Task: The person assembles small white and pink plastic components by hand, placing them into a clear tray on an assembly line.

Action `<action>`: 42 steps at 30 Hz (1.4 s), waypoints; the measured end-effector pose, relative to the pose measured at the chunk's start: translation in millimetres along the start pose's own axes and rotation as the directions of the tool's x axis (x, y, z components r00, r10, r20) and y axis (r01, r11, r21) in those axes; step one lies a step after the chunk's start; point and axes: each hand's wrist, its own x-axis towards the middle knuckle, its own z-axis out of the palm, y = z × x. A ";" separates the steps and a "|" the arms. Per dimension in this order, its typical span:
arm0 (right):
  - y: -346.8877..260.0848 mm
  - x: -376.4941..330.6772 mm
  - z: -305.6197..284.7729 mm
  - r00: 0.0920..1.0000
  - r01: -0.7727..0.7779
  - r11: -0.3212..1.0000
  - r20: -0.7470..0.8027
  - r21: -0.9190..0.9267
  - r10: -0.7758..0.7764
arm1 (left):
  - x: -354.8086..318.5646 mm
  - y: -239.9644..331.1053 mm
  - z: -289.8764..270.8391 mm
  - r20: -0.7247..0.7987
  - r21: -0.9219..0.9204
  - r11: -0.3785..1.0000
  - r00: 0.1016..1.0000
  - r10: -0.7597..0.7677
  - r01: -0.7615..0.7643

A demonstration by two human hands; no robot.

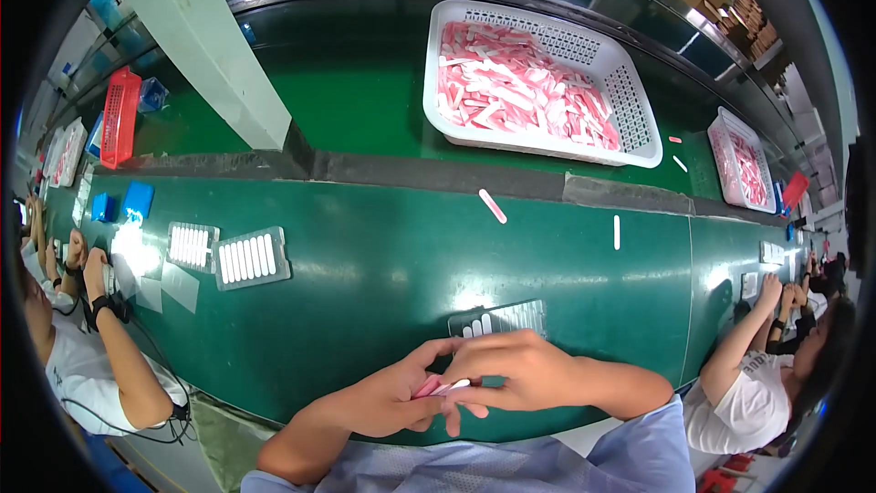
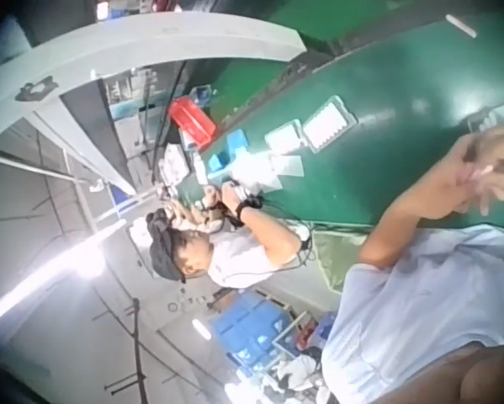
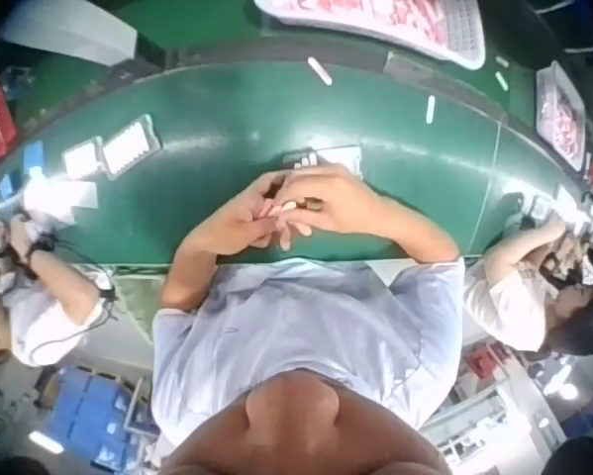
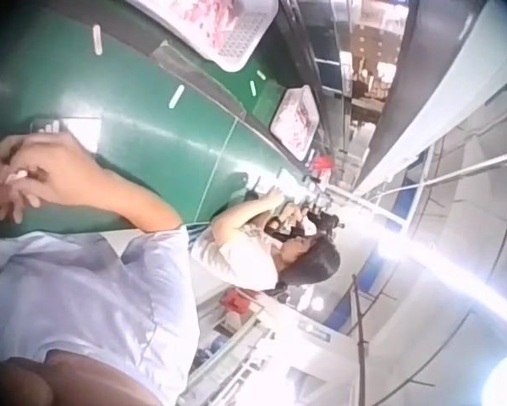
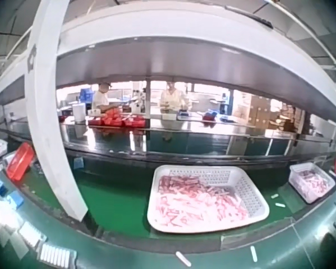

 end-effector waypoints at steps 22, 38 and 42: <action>9.0 -9.7 -13.1 0.976 0.218 0.961 0.019 -0.169 -0.218 | -14.5 0.3 4.4 -0.289 0.272 0.962 0.952 0.101 -0.020; 7.4 -2.8 -0.1 0.985 0.007 0.999 -0.173 0.041 0.000 | -11.0 -3.2 5.6 -0.293 -0.058 0.980 0.942 0.165 -0.190; 4.8 -3.9 6.1 0.981 0.060 0.997 -0.179 -0.055 -0.069 | -7.7 -14.3 3.5 -0.360 -0.134 0.957 0.913 0.195 -0.257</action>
